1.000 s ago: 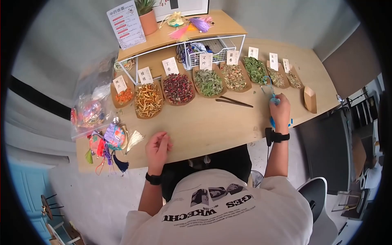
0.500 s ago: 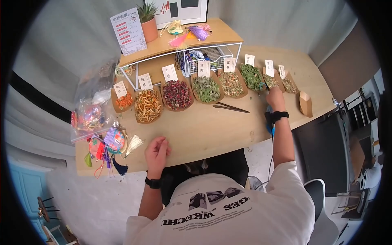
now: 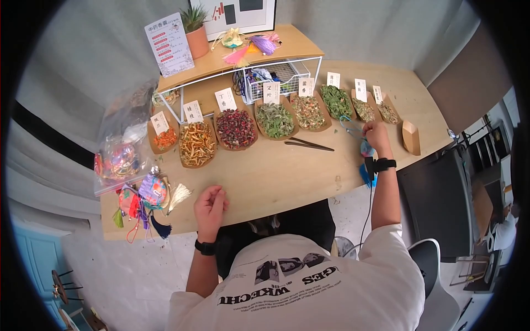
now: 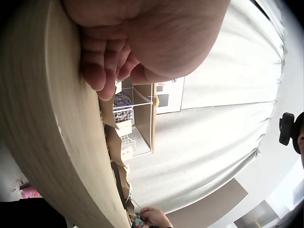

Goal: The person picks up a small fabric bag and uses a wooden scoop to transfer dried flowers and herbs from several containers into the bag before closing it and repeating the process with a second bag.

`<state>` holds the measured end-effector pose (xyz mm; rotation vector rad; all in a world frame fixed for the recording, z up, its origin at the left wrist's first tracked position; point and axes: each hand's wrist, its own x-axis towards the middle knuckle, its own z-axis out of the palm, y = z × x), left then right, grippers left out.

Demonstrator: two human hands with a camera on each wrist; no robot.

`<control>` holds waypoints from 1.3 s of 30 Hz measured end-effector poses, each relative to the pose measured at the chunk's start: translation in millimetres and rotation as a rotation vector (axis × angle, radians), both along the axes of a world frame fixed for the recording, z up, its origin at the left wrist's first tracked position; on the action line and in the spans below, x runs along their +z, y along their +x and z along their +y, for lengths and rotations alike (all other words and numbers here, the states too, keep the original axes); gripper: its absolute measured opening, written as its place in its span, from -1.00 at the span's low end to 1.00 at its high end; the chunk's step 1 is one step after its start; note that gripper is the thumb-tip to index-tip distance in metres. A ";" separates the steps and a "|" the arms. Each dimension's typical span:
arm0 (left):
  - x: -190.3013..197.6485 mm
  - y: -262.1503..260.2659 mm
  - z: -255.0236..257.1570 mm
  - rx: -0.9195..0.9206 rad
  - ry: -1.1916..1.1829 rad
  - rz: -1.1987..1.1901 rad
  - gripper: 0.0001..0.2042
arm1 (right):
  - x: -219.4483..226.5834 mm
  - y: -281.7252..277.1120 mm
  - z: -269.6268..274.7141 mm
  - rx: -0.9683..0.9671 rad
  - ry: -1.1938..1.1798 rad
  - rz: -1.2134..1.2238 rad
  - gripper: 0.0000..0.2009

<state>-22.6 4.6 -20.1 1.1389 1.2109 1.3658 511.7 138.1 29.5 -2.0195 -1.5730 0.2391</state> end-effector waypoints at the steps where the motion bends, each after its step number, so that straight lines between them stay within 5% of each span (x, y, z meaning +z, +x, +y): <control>1: 0.2 0.1 -0.3 0.002 0.001 0.000 -0.87 | -1.8 2.3 0.6 0.001 0.001 0.000 -0.87; 7: -2.6 -1.4 0.3 -0.021 -0.009 0.006 -0.87 | -8.4 11.2 3.4 0.101 -0.086 0.017 -0.80; 10: -5.6 -0.9 0.8 -0.014 0.001 -0.002 -0.88 | -11.2 11.2 3.7 0.129 0.122 -0.151 -0.75; 12: -4.1 0.4 0.9 -0.004 0.004 0.021 -0.88 | -14.1 17.3 10.6 -0.021 0.278 0.084 -0.71; 16: -4.7 -0.3 0.7 0.008 0.001 0.033 -0.89 | 34.8 -2.1 -10.4 -0.169 0.206 0.195 -0.73; 18: -2.8 0.3 0.2 0.004 -0.011 0.039 -0.88 | 45.5 -4.4 -19.7 -0.166 -0.064 0.206 -0.69; 19: -2.4 0.1 0.0 0.006 -0.021 0.044 -0.88 | 41.3 -3.3 -25.5 -0.165 -0.066 0.207 -0.69; 21: -6.5 0.8 1.4 0.002 -0.016 0.051 -0.88 | 23.0 -4.1 -37.2 -0.024 -0.086 -0.196 -0.63; 30: 3.5 -10.4 -7.6 0.022 -0.051 0.024 -0.91 | 7.0 -25.4 -40.7 -0.052 0.050 0.016 -0.70; 33: 11.0 -22.7 -15.9 0.091 -0.019 0.136 -0.88 | 13.7 -40.2 -48.0 -0.083 0.060 0.173 -0.72; 35: 18.4 -44.4 -18.0 0.338 0.066 0.514 -0.81 | 8.8 -42.1 -52.3 0.074 0.182 0.064 -0.74; 36: 24.5 -55.7 -17.3 0.344 0.067 0.522 -0.81 | 8.2 -46.7 -55.4 0.079 0.183 0.073 -0.74; 39: 50.0 -92.2 -9.2 0.556 0.039 0.897 -0.68 | 38.4 -98.3 -74.8 0.121 -0.082 0.329 -0.81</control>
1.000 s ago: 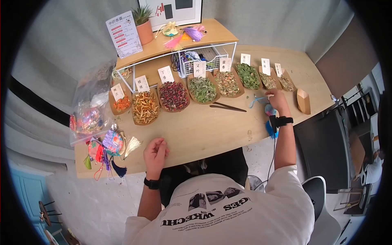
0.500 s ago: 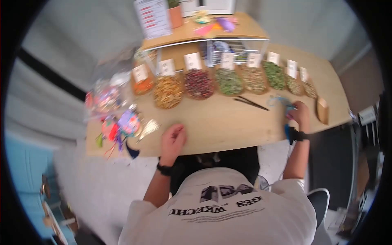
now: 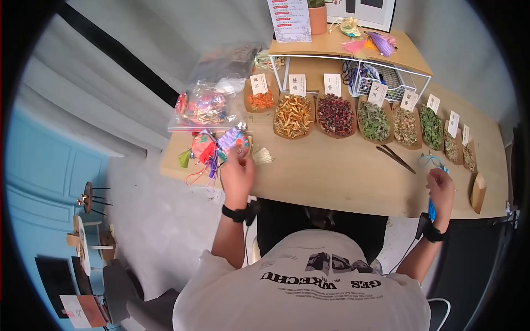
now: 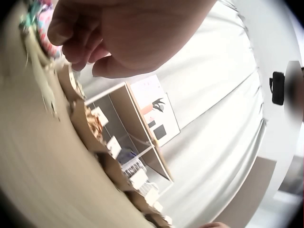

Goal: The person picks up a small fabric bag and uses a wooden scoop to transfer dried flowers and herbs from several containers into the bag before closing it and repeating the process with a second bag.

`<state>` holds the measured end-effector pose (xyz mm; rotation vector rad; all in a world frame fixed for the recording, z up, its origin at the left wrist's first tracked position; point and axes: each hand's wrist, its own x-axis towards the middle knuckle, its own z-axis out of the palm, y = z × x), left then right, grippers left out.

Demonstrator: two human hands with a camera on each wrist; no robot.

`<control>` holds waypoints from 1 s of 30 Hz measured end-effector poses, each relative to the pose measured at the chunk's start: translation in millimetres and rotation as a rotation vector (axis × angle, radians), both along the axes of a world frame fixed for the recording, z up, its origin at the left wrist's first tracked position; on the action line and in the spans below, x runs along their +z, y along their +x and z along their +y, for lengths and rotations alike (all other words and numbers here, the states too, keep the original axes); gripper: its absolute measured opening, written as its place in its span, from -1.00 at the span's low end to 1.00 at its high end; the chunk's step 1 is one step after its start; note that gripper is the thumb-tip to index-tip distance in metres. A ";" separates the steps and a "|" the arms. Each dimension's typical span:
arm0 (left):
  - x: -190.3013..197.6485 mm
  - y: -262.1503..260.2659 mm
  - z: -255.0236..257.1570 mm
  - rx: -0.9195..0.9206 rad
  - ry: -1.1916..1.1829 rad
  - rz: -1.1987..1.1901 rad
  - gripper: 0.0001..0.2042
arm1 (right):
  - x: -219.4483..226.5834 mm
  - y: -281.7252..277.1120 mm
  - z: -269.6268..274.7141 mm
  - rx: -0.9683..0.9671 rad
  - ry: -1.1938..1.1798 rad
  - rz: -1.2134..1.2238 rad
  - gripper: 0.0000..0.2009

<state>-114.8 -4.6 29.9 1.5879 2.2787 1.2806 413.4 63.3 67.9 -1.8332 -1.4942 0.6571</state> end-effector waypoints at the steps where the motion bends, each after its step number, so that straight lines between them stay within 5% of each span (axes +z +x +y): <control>1: 7.5 -11.2 4.4 0.073 -0.089 0.085 -0.62 | -1.0 -6.8 -2.1 0.005 0.003 0.008 -0.81; 5: 0.1 -65.7 25.4 0.139 -0.105 0.275 -0.46 | -4.7 -17.0 -5.1 0.224 0.001 0.148 -0.83; 10: -16.1 -105.3 44.5 0.051 -0.203 0.260 -0.67 | -1.0 -20.4 -5.8 0.280 0.050 0.083 -0.83; 16: 33.2 -62.4 20.9 -0.002 -0.135 0.028 -0.89 | 6.9 -23.6 -11.0 0.302 0.057 0.074 -0.84; 22: 87.6 21.5 -8.2 -0.344 0.134 0.404 -0.91 | 16.9 -71.3 -13.4 0.433 0.181 0.035 -0.84; 26: 74.7 74.1 -16.2 -0.543 0.151 0.404 -0.89 | 22.8 -130.5 -20.3 0.675 0.154 0.241 -0.84; 30: 54.4 119.2 -21.1 -0.765 0.112 0.324 -0.88 | 14.2 -174.2 -30.4 0.717 0.039 0.334 -0.77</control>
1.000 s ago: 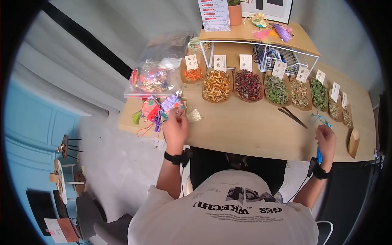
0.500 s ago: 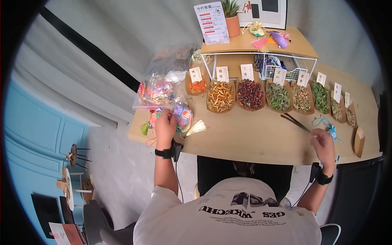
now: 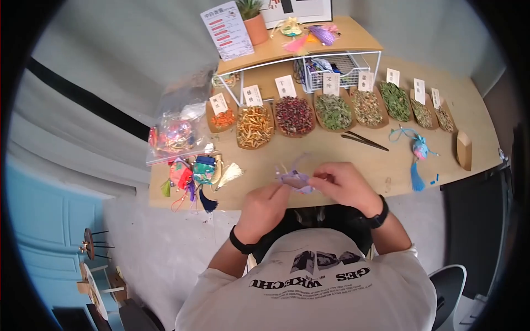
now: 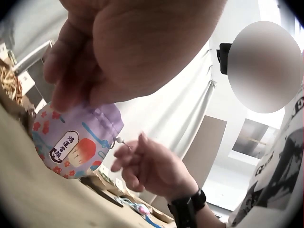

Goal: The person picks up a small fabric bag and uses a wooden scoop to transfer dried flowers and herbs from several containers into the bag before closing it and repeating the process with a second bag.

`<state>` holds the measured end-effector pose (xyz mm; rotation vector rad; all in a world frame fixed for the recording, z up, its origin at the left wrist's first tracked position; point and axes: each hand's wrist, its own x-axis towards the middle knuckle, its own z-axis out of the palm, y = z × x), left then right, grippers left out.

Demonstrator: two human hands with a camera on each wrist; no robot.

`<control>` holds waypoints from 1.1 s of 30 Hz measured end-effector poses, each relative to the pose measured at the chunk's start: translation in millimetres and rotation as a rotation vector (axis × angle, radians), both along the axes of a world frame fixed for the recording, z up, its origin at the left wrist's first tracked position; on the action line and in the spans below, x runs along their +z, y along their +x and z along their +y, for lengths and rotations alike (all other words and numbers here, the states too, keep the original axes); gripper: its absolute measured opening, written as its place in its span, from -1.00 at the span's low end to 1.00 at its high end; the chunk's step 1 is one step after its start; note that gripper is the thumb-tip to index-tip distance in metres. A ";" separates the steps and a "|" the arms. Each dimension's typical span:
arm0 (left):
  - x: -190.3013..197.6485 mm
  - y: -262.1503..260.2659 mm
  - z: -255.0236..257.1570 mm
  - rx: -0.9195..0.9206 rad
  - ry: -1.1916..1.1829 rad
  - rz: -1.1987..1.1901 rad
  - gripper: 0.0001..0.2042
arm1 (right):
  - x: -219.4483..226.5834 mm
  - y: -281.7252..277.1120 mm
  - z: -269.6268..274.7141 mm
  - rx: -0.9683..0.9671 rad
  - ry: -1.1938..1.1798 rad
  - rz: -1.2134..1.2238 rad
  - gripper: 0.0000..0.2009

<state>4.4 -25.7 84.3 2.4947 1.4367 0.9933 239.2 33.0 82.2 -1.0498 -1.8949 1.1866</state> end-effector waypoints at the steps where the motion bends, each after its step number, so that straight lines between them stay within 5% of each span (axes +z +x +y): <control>1: -3.7 6.2 -1.1 -0.049 0.003 0.034 -0.88 | -0.1 -4.8 -1.1 0.033 0.006 -0.018 -0.74; 8: -19.9 14.9 -4.5 -0.156 0.021 0.052 -0.84 | -24.3 0.2 1.2 0.076 0.055 -0.207 -0.83; 16: -15.5 15.1 -4.9 -0.104 -0.107 0.076 -0.77 | -22.9 -6.2 -4.8 -0.128 -0.120 -0.046 -0.85; 33: -37.2 24.2 5.3 -0.094 -0.193 -0.177 -0.62 | -38.1 -21.1 -1.3 0.005 -0.242 0.021 -0.87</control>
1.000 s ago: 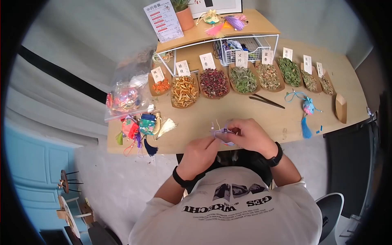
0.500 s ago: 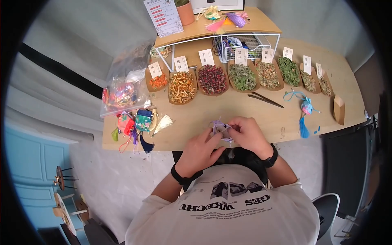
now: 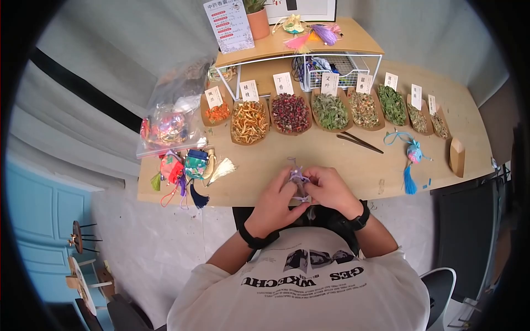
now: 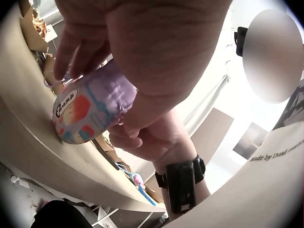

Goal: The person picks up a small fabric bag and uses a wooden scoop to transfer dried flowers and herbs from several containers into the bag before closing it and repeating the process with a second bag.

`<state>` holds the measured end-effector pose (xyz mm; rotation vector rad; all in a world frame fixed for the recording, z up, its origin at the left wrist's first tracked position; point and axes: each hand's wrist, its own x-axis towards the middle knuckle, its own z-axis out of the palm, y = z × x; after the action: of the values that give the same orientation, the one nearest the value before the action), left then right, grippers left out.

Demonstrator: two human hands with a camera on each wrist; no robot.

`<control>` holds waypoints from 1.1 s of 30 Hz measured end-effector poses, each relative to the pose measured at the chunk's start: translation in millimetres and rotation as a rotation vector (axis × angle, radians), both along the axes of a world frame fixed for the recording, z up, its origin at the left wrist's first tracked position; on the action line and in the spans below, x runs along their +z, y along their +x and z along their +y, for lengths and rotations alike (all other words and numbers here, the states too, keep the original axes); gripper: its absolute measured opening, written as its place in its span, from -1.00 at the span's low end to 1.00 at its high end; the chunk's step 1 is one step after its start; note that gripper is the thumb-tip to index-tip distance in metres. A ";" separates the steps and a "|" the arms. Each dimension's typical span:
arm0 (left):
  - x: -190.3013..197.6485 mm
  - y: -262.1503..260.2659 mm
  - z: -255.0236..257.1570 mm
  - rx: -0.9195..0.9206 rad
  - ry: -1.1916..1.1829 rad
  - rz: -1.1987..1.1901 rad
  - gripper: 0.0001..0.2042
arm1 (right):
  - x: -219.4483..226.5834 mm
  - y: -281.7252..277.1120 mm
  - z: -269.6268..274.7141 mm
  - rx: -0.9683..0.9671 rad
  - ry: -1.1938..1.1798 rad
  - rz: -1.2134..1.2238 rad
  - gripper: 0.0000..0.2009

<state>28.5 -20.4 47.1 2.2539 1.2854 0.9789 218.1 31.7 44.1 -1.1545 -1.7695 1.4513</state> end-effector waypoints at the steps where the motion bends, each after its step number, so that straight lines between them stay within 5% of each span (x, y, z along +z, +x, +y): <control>1: -4.8 -0.3 2.5 0.005 0.043 -0.004 -0.60 | 3.0 -0.9 -1.6 -0.020 -0.057 0.018 -0.88; 14: -34.9 6.0 13.3 -0.016 -0.003 -0.094 -0.31 | 9.4 1.7 6.0 -0.035 -0.242 0.065 -0.77; 23: -42.0 1.6 11.3 0.056 -0.307 -0.454 0.16 | -0.1 7.8 12.0 -0.064 -0.623 0.594 -0.93; 26: -43.3 1.9 14.2 0.061 -0.328 -0.672 -0.01 | 4.9 7.1 10.8 -0.088 -0.664 0.700 -0.94; 33: -48.8 -11.2 17.7 -0.056 -0.583 -0.724 -0.28 | 1.9 10.2 9.9 -0.149 -0.660 0.866 -0.93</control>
<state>17.4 -2.6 -1.7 1.3074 0.9895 1.0761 228.3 41.6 45.9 -0.7045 -0.6178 2.0762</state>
